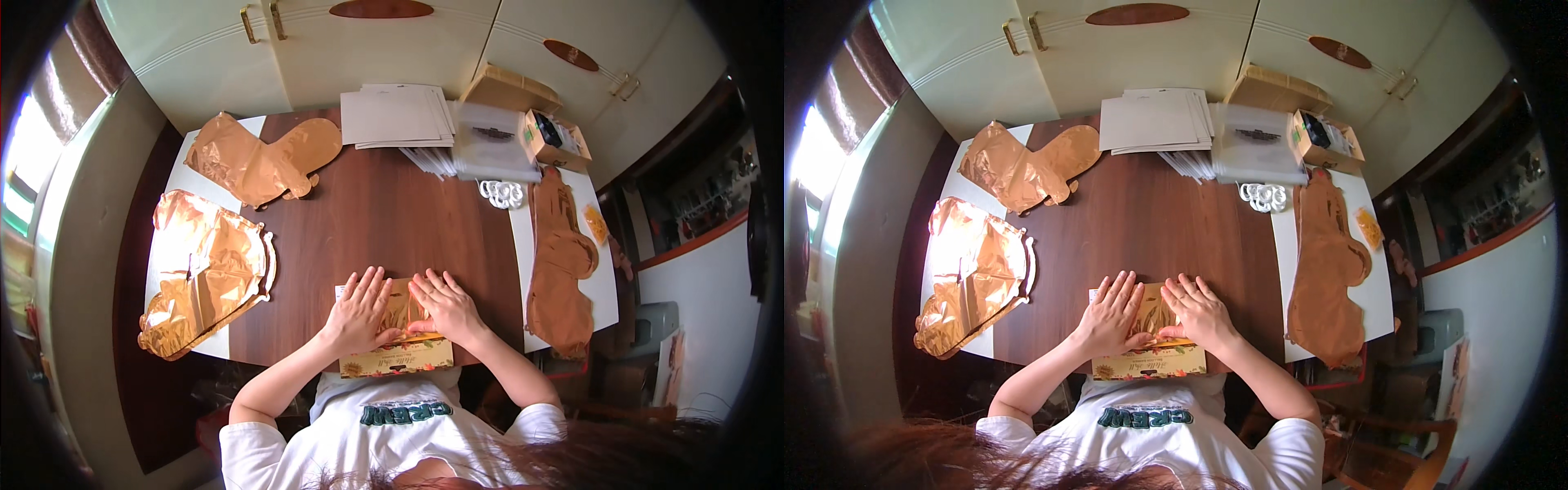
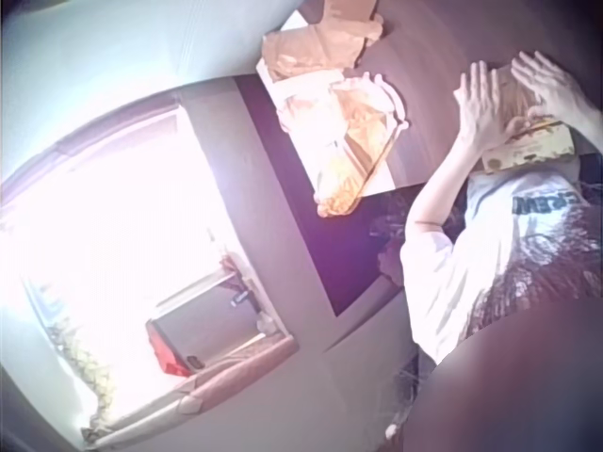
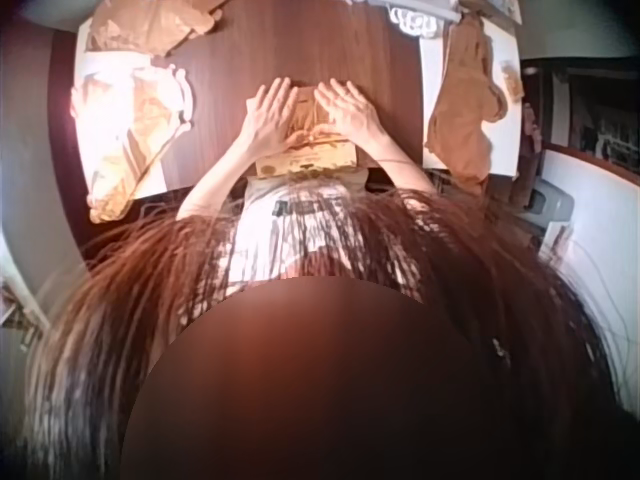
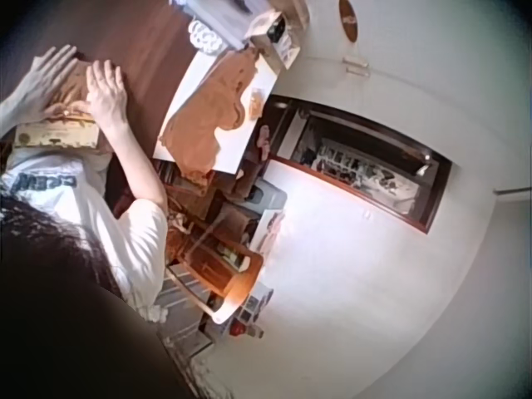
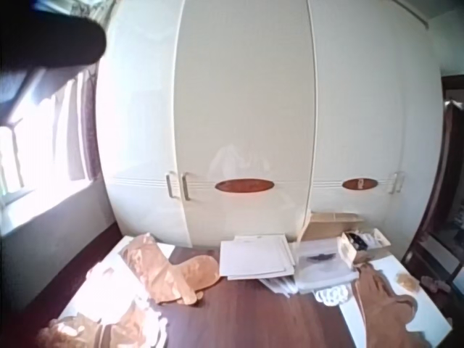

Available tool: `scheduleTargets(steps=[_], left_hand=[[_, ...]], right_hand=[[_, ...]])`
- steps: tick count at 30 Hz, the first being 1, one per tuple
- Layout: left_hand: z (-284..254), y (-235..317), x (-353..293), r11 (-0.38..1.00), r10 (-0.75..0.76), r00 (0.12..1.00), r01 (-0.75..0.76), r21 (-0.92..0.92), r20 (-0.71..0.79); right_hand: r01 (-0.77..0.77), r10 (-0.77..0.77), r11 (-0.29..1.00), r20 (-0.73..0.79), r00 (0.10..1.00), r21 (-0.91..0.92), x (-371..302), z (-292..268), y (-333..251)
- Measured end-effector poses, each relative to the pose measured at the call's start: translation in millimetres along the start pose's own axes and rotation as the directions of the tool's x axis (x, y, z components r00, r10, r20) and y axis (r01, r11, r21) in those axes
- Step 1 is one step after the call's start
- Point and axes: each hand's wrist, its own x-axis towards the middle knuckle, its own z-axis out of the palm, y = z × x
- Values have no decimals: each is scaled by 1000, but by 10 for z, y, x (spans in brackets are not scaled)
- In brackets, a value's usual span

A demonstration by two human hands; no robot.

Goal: Folding and placing metallic foil balloons into plastic sleeves with cardboard inserts for retail packaging.

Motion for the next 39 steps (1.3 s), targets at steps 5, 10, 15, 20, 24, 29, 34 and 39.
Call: scheduleTargets(steps=[5,10,15,20,24,29,34,39], left_hand=[[-49,28,-21,998,-54,998,54,16,10],[-56,-7,-100,995,-93,996,93,29,18],[-75,-83,-201,994,-107,994,107,23,30],[-85,-190,-334,988,-148,988,147,47,32],[-117,-219,-359,983,-167,985,164,79,32],[-218,-123,-103,992,-113,990,118,55,-83],[-21,-96,135,985,145,986,-152,-83,-78],[54,-116,138,982,189,980,-190,-14,-67]], right_hand=[[-10,12,999,56,998,-39,-7,-54,-20],[-12,24,997,165,986,-73,4,-105,-32],[-4,20,996,189,982,-85,4,-129,-29],[8,8,995,155,988,-102,-7,-124,-30],[15,3,993,146,989,-120,0,-132,-28],[24,-7,993,141,990,-115,-27,-80,-19],[36,-11,993,215,977,-110,-15,-89,-12],[94,-83,984,81,993,-149,-74,-187,-137]])
